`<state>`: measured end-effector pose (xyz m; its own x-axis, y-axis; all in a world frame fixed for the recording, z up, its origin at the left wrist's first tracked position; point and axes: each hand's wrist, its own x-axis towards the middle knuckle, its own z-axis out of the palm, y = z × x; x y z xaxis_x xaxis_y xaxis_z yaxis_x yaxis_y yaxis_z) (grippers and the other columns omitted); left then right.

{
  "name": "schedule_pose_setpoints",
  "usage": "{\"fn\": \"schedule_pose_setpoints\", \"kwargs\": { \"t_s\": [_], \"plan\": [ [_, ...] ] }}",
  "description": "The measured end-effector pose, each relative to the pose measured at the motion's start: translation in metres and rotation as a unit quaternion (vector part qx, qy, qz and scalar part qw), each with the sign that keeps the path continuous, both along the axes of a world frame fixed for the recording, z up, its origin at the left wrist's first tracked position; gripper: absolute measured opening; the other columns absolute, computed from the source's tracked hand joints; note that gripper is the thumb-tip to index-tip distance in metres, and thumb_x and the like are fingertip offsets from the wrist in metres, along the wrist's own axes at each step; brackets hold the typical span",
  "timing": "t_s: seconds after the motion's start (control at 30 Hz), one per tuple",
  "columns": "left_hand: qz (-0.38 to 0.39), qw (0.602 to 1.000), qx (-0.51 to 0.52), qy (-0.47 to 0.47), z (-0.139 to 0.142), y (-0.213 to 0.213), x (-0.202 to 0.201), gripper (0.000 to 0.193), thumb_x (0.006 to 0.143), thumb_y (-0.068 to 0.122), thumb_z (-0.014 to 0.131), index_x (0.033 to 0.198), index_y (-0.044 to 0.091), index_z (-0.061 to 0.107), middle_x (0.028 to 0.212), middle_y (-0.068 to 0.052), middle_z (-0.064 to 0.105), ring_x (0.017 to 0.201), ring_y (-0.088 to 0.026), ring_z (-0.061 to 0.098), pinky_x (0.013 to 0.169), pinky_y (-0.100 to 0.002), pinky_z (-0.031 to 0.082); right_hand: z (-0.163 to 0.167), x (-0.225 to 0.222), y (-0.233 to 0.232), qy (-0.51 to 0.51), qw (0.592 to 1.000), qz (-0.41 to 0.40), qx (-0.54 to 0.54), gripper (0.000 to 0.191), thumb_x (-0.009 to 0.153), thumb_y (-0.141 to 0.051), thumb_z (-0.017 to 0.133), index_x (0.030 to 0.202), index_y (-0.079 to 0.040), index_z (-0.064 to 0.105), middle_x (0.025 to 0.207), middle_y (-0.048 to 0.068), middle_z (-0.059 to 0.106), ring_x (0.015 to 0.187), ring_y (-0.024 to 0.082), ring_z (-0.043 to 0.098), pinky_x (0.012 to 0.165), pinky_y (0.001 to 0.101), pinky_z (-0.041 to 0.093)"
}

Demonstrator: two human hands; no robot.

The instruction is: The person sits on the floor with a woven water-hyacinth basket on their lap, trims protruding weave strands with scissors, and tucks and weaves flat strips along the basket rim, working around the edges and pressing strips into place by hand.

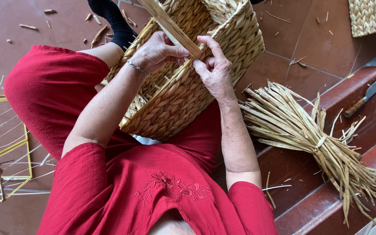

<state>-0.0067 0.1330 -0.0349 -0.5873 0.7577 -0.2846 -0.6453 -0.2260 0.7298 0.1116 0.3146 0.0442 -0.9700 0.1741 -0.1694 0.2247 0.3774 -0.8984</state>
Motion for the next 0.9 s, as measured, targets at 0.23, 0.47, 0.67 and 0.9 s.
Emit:
{"fn": "schedule_pose_setpoints", "kwargs": {
  "t_s": [0.23,0.47,0.67,0.9],
  "plan": [
    [-0.064,0.997,-0.017,-0.035,-0.008,0.0,-0.008,0.031,0.085,0.003,0.083,0.113,-0.002,0.07,0.092,-0.009,0.076,0.074,-0.013,0.074,0.07,-0.027,0.065,0.0,0.0,0.002,0.005,1.0,0.006,0.002,0.061,0.096,-0.002,0.07,0.15,-0.021,0.053,0.059,-0.01,0.05,0.057,0.0,0.05,0.062,0.0214,0.048],
    [-0.06,0.996,-0.014,-0.064,-0.015,0.007,-0.003,0.034,0.086,0.005,0.082,0.117,-0.001,0.069,0.094,-0.008,0.075,0.071,-0.011,0.071,0.065,-0.025,0.062,-0.007,0.004,0.001,0.018,1.0,0.002,0.004,0.062,0.096,-0.002,0.072,0.151,-0.022,0.052,0.06,-0.01,0.047,0.056,0.001,0.046,0.059,0.0216,0.044],
    [-0.034,0.995,-0.092,0.022,-0.007,0.016,-0.001,0.036,0.081,0.006,0.083,0.113,-0.001,0.069,0.096,-0.009,0.074,0.074,-0.012,0.071,0.062,-0.025,0.062,-0.017,0.009,0.0,0.065,0.997,-0.007,0.031,0.071,0.097,0.001,0.07,0.157,-0.02,0.039,0.063,-0.009,0.056,0.059,0.001,0.054,0.058,0.022,0.047],
    [-0.008,0.999,-0.025,0.024,0.006,0.001,0.002,0.033,0.086,0.006,0.082,0.117,-0.001,0.072,0.103,-0.01,0.078,0.087,-0.015,0.076,0.073,-0.028,0.065,-0.026,0.015,-0.009,0.133,0.989,-0.042,0.04,0.028,0.102,-0.004,0.073,0.119,-0.006,0.051,0.072,-0.003,0.061,0.061,0.003,0.055,0.052,0.0206,0.043]
  ]
}}
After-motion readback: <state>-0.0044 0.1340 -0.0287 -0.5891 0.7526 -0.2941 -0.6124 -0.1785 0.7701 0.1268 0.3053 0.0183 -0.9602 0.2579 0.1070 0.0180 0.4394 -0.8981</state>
